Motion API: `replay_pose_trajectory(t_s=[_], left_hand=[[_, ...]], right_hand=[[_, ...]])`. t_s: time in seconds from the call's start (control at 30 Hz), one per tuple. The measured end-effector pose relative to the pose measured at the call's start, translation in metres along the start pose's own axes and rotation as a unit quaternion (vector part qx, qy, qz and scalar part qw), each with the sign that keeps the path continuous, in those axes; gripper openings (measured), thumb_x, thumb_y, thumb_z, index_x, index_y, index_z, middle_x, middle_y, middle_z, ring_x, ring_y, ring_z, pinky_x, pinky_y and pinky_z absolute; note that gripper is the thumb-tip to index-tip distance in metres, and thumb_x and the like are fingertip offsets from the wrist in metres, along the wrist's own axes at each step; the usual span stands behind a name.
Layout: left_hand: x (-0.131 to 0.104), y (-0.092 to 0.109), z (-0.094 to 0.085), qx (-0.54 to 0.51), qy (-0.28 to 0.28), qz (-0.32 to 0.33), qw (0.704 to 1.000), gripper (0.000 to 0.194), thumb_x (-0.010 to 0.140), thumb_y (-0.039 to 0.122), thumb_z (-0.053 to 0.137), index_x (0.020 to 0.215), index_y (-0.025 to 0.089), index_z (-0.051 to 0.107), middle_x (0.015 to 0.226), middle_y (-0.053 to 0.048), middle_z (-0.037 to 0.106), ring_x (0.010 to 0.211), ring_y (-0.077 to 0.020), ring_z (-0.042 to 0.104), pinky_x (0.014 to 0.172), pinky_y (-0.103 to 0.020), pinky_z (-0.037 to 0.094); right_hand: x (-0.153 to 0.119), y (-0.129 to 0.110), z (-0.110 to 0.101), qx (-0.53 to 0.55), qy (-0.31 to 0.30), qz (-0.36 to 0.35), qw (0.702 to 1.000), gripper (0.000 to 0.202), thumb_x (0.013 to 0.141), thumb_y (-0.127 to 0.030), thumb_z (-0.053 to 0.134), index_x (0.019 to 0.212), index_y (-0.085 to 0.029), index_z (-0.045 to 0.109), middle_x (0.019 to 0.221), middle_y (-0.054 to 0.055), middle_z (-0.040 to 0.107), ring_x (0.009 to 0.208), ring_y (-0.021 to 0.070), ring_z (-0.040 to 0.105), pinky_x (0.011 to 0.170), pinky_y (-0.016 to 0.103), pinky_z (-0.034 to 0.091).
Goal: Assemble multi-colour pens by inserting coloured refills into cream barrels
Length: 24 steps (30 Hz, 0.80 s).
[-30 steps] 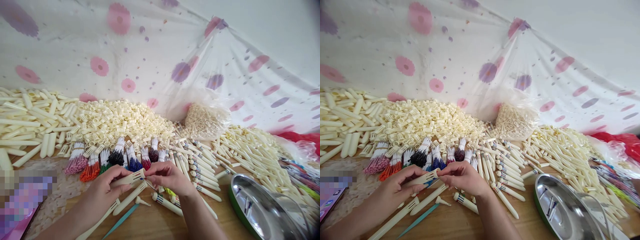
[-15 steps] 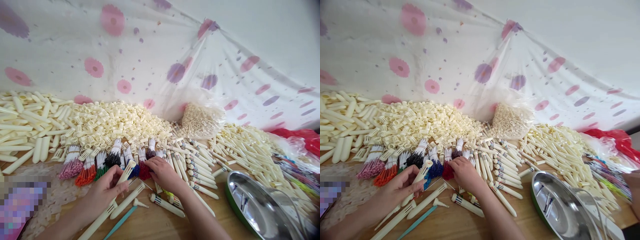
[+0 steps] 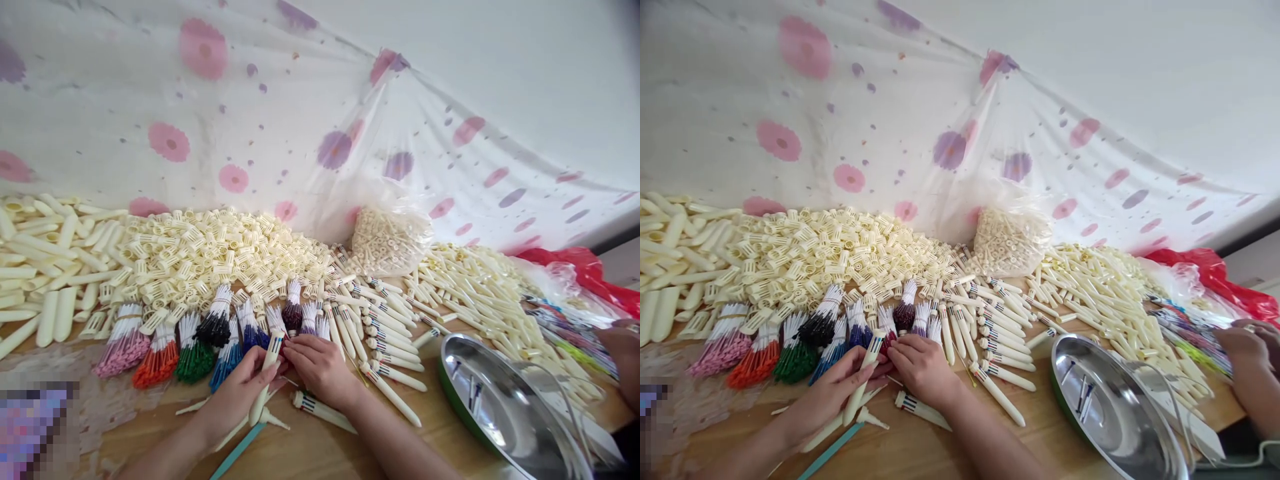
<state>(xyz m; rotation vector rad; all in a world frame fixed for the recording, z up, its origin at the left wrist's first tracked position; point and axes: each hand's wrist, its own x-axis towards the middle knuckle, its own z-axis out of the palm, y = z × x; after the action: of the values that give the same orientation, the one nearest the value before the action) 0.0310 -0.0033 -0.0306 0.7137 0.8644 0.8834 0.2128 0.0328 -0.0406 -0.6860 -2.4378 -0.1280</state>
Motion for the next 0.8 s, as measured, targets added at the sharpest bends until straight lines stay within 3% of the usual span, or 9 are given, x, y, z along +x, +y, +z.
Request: replay_pose_trajectory(t_s=[0.2, 0.47, 0.57, 0.63, 0.7, 0.8], left_hand=[[0.001, -0.007, -0.002, -0.046, -0.018, -0.001, 0.999, 0.027, 0.067, 0.040, 0.075, 0.075, 0.020, 0.059, 0.089, -0.001, 0.069, 0.100, -0.0194, 0.061, 0.100, -0.037, 0.042], [0.000, -0.010, -0.001, -0.071, -0.009, 0.005, 0.997, 0.022, 0.070, 0.034, 0.074, 0.074, 0.020, 0.058, 0.081, 0.001, 0.068, 0.098, -0.0173, 0.062, 0.098, -0.034, 0.043], [0.001, -0.013, -0.003, -0.056, -0.012, 0.020, 0.998, 0.022, 0.071, 0.037, 0.073, 0.076, 0.021, 0.058, 0.081, 0.002, 0.068, 0.098, -0.0167, 0.062, 0.098, -0.033, 0.042], [0.002, -0.013, -0.005, -0.025, 0.001, 0.028, 0.999, 0.025, 0.070, 0.041, 0.072, 0.076, 0.021, 0.057, 0.081, 0.002, 0.067, 0.095, -0.0168, 0.063, 0.096, -0.035, 0.044], [0.003, -0.012, -0.006, 0.030, 0.022, 0.036, 0.999, 0.029, 0.070, 0.047, 0.069, 0.078, 0.021, 0.057, 0.084, 0.002, 0.067, 0.091, -0.0172, 0.064, 0.091, -0.035, 0.046], [-0.002, -0.004, -0.007, 0.127, 0.042, 0.052, 0.990, 0.032, 0.071, 0.051, 0.065, 0.079, 0.022, 0.055, 0.086, 0.000, 0.067, 0.089, -0.0197, 0.064, 0.080, -0.034, 0.050]], right_hand=[[-0.010, -0.019, -0.019, 0.022, 0.019, -0.016, 0.999, 0.024, 0.088, -0.011, 0.047, 0.110, -0.010, 0.058, 0.098, 0.010, 0.071, 0.097, 0.0191, 0.063, 0.082, 0.030, 0.055], [-0.013, -0.024, -0.019, 0.054, -0.057, -0.069, 0.995, 0.025, 0.090, -0.010, 0.042, 0.109, -0.008, 0.058, 0.090, 0.012, 0.071, 0.096, 0.0221, 0.063, 0.079, 0.031, 0.056], [-0.010, -0.026, -0.023, 0.083, -0.065, -0.058, 0.993, 0.023, 0.089, -0.009, 0.044, 0.107, -0.009, 0.059, 0.089, 0.011, 0.071, 0.096, 0.0210, 0.062, 0.081, 0.030, 0.055], [-0.008, -0.028, -0.030, 0.116, -0.037, -0.019, 0.992, 0.022, 0.085, -0.008, 0.050, 0.105, -0.011, 0.060, 0.090, 0.010, 0.070, 0.093, 0.0206, 0.062, 0.078, 0.030, 0.055], [-0.004, -0.027, -0.040, 0.151, 0.039, 0.053, 0.986, 0.023, 0.080, -0.006, 0.055, 0.100, -0.016, 0.061, 0.087, 0.008, 0.070, 0.088, 0.0195, 0.062, 0.074, 0.031, 0.055], [0.006, -0.017, -0.056, 0.197, 0.206, 0.221, 0.933, 0.020, 0.078, -0.006, 0.057, 0.087, -0.022, 0.064, 0.080, 0.004, 0.068, 0.079, 0.0173, 0.063, 0.071, 0.032, 0.054]])
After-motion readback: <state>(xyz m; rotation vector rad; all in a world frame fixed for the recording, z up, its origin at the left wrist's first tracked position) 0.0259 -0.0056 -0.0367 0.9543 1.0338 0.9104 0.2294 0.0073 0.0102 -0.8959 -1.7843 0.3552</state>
